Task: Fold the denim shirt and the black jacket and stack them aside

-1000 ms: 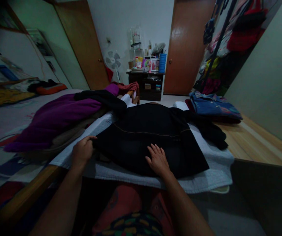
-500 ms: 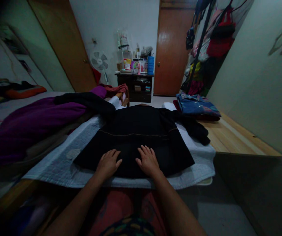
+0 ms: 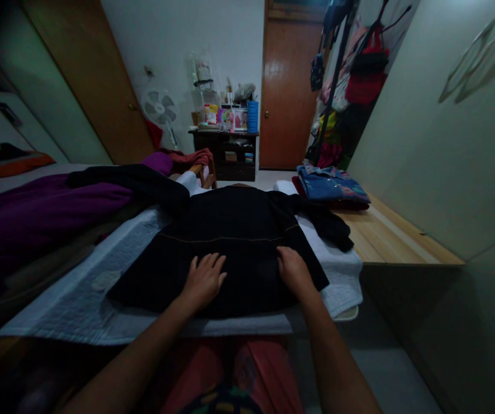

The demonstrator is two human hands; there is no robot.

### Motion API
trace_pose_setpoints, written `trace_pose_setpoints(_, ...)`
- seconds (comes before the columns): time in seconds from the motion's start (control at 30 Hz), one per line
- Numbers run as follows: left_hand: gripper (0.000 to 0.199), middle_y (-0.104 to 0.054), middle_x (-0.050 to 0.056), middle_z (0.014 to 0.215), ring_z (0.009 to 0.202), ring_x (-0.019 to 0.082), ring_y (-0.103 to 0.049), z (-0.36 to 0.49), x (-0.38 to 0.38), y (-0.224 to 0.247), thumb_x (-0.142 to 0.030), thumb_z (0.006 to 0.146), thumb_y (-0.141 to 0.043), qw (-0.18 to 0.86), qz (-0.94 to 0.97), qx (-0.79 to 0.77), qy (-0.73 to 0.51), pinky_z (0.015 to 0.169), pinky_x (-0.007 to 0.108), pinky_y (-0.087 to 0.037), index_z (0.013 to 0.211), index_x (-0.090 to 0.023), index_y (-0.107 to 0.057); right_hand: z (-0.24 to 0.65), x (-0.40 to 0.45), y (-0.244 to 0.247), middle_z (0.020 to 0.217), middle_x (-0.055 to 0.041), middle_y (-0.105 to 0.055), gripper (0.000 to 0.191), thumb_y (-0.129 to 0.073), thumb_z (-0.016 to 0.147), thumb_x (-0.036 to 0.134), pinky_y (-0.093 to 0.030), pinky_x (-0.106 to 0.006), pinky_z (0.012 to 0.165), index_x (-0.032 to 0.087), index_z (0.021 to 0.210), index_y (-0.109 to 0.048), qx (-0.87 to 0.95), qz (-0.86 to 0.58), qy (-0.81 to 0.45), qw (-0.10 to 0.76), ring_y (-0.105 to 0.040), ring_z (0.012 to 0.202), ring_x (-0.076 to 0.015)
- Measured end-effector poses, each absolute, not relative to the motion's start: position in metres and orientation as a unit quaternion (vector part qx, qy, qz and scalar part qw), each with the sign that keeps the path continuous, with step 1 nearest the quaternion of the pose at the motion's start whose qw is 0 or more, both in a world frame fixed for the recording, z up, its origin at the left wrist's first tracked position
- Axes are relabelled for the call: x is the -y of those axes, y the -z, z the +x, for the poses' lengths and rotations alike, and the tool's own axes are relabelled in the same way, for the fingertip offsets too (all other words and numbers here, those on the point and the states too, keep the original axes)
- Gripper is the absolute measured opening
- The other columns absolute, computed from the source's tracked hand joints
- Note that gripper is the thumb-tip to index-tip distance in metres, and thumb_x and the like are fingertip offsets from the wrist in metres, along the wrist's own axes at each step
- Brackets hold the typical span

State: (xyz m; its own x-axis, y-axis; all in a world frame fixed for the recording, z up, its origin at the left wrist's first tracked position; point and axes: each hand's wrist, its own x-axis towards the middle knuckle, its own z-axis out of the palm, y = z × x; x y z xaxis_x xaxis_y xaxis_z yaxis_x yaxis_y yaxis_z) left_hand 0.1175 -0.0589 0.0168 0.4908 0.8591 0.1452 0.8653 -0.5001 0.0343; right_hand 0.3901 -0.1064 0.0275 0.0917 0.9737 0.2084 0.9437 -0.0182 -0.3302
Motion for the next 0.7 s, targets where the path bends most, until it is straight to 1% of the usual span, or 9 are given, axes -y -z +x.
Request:
trace_pose_setpoints(0.07, 0.048, -0.036, 0.007, 0.151, 0.139, 0.028, -0.026, 0.136, 0.057, -0.011, -0.041, 0.093, -0.04, 0.011, -0.886, 0.455, 0.086, 0.112, 0.053, -0.016, 0.139, -0.025, -0.042, 0.4, 0.106, -0.04, 0.132, -0.0126, -0.055, 0.04, -0.044, 0.088, 0.02, -0.035, -0.038, 0.104, 0.015, 0.125, -0.056, 0.625, -0.748, 0.044, 0.22, -0.047, 0.123, -0.0244)
trace_pose_setpoints(0.1, 0.05, -0.032, 0.006, 0.153, 0.141, 0.029, -0.021, 0.144, 0.056, -0.006, -0.044, 0.093, -0.038, 0.0, -0.894, 0.44, 0.084, 0.113, 0.053, -0.015, 0.139, -0.026, -0.042, 0.404, 0.106, -0.045, 0.132, -0.0142, -0.054, 0.04, -0.047, 0.087, 0.022, -0.035, -0.04, 0.102, 0.015, 0.125, -0.055, 0.592, -0.774, 0.073, 0.211, -0.047, 0.123, -0.027)
trace_pose_setpoints(0.17, 0.054, -0.03, 0.005, 0.154, 0.142, 0.032, -0.018, 0.157, 0.055, 0.003, -0.053, 0.092, -0.036, -0.03, -0.901, 0.427, 0.071, 0.113, 0.054, -0.015, 0.14, -0.028, -0.042, 0.411, 0.107, -0.051, 0.125, -0.0175, -0.057, 0.042, -0.053, 0.086, 0.03, -0.039, -0.042, 0.096, 0.012, 0.125, -0.053, 0.534, -0.824, 0.09, 0.166, -0.05, 0.117, -0.0306)
trace_pose_setpoints(0.3, 0.063, -0.029, 0.005, 0.154, 0.142, 0.039, -0.014, 0.165, 0.054, 0.019, -0.063, 0.089, -0.035, -0.083, -0.896, 0.434, 0.054, 0.111, 0.058, -0.016, 0.143, -0.031, -0.039, 0.422, 0.108, -0.052, 0.106, -0.0177, -0.065, 0.046, -0.055, 0.085, 0.045, -0.044, -0.036, 0.08, 0.011, 0.116, -0.056, 0.49, -0.865, 0.059, 0.094, -0.06, 0.101, -0.0301)
trace_pose_setpoints(0.43, 0.065, -0.027, 0.004, 0.155, 0.143, 0.039, -0.011, 0.164, 0.054, 0.023, -0.064, 0.087, -0.037, -0.095, -0.893, 0.437, 0.046, 0.112, 0.058, -0.014, 0.144, -0.032, -0.037, 0.436, 0.108, -0.053, 0.096, -0.0161, -0.068, 0.047, -0.05, 0.086, 0.055, -0.043, -0.032, 0.068, 0.013, 0.101, -0.062, 0.473, -0.878, -0.018, 0.069, -0.065, 0.089, -0.0273)
trace_pose_setpoints(0.47, 0.065, -0.026, 0.004, 0.156, 0.143, 0.039, -0.011, 0.163, 0.054, 0.023, -0.064, 0.087, -0.037, -0.094, -0.893, 0.438, 0.046, 0.112, 0.057, -0.013, 0.144, -0.031, -0.037, 0.439, 0.108, -0.054, 0.095, -0.0154, -0.069, 0.044, -0.049, 0.087, 0.054, -0.042, -0.031, 0.068, 0.014, 0.098, -0.062, 0.48, -0.874, -0.031, 0.069, -0.065, 0.089, -0.0265)
trace_pose_setpoints(0.53, 0.066, -0.026, 0.004, 0.156, 0.143, 0.039, -0.011, 0.163, 0.054, 0.023, -0.064, 0.087, -0.037, -0.089, -0.893, 0.439, 0.048, 0.112, 0.057, -0.013, 0.144, -0.031, -0.036, 0.443, 0.108, -0.056, 0.095, -0.0143, -0.069, 0.035, -0.048, 0.09, 0.046, -0.041, -0.029, 0.068, 0.015, 0.097, -0.062, 0.502, -0.861, -0.04, 0.072, -0.065, 0.09, -0.0247)
trace_pose_setpoints(0.6, 0.066, -0.026, 0.004, 0.156, 0.142, 0.039, -0.011, 0.163, 0.054, 0.023, -0.064, 0.087, -0.037, -0.085, -0.893, 0.438, 0.049, 0.112, 0.058, -0.013, 0.144, -0.032, -0.036, 0.445, 0.108, -0.058, 0.096, -0.0143, -0.069, 0.026, -0.047, 0.092, 0.036, -0.04, -0.028, 0.068, 0.015, 0.101, -0.059, 0.516, -0.853, -0.032, 0.072, -0.065, 0.091, -0.0237)
trace_pose_setpoints(0.7, 0.065, -0.025, 0.003, 0.156, 0.143, 0.039, -0.01, 0.164, 0.054, 0.024, -0.064, 0.087, -0.037, -0.084, -0.892, 0.443, 0.042, 0.111, 0.06, -0.013, 0.144, -0.033, -0.036, 0.444, 0.109, -0.059, 0.094, -0.0144, -0.069, 0.022, -0.046, 0.093, 0.029, -0.039, -0.028, 0.068, 0.015, 0.108, -0.055, 0.507, -0.859, -0.017, 0.073, -0.065, 0.088, -0.0238)
